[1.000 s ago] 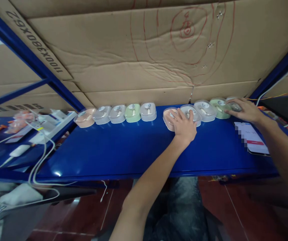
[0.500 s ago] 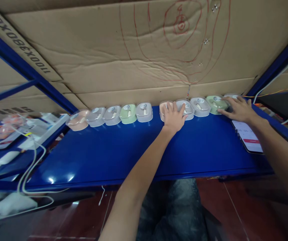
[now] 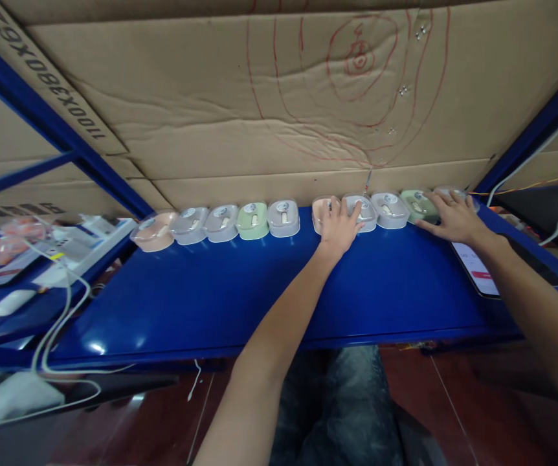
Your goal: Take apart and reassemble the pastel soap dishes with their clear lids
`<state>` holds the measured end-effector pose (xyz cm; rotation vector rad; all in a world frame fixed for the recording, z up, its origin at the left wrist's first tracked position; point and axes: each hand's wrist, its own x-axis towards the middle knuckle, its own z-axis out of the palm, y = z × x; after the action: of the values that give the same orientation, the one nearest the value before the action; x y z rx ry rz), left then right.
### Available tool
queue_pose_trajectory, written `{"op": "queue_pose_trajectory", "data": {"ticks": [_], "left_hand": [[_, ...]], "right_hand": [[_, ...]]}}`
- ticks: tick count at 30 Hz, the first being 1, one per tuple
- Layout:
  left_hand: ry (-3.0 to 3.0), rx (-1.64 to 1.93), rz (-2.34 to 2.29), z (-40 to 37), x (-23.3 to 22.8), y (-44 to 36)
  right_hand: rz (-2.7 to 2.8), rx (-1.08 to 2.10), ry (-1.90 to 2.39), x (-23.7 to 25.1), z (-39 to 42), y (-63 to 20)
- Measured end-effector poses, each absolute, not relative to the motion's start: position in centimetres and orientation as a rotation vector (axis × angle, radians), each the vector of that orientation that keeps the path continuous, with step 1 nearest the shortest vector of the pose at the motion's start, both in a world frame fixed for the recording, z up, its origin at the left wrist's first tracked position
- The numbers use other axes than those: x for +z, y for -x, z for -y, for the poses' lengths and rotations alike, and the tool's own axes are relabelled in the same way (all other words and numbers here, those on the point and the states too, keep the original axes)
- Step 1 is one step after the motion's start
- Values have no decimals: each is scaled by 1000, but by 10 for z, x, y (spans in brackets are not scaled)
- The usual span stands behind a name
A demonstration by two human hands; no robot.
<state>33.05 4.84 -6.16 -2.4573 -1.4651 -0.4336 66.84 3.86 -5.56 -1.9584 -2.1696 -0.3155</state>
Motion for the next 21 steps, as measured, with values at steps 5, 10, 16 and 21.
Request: {"op": "queue_pose_trajectory", "data": {"ticks": [5,10,16,21], "left_hand": [[2474,-391,1404,-51,-60,-327],[2485,-463,1366,-46,-51,-320],[2501,-537,1175,-36,-29,-240],[2493,-544,1253,-33,-36,-148]], "right_hand": [[2208,-360,1754,-46,-33,-623],[2264,-359,1459,-30,-17,-550],[2200,-277,1169,-19,2,-461],[2435,-154,1052,-42,1,-393]]}}
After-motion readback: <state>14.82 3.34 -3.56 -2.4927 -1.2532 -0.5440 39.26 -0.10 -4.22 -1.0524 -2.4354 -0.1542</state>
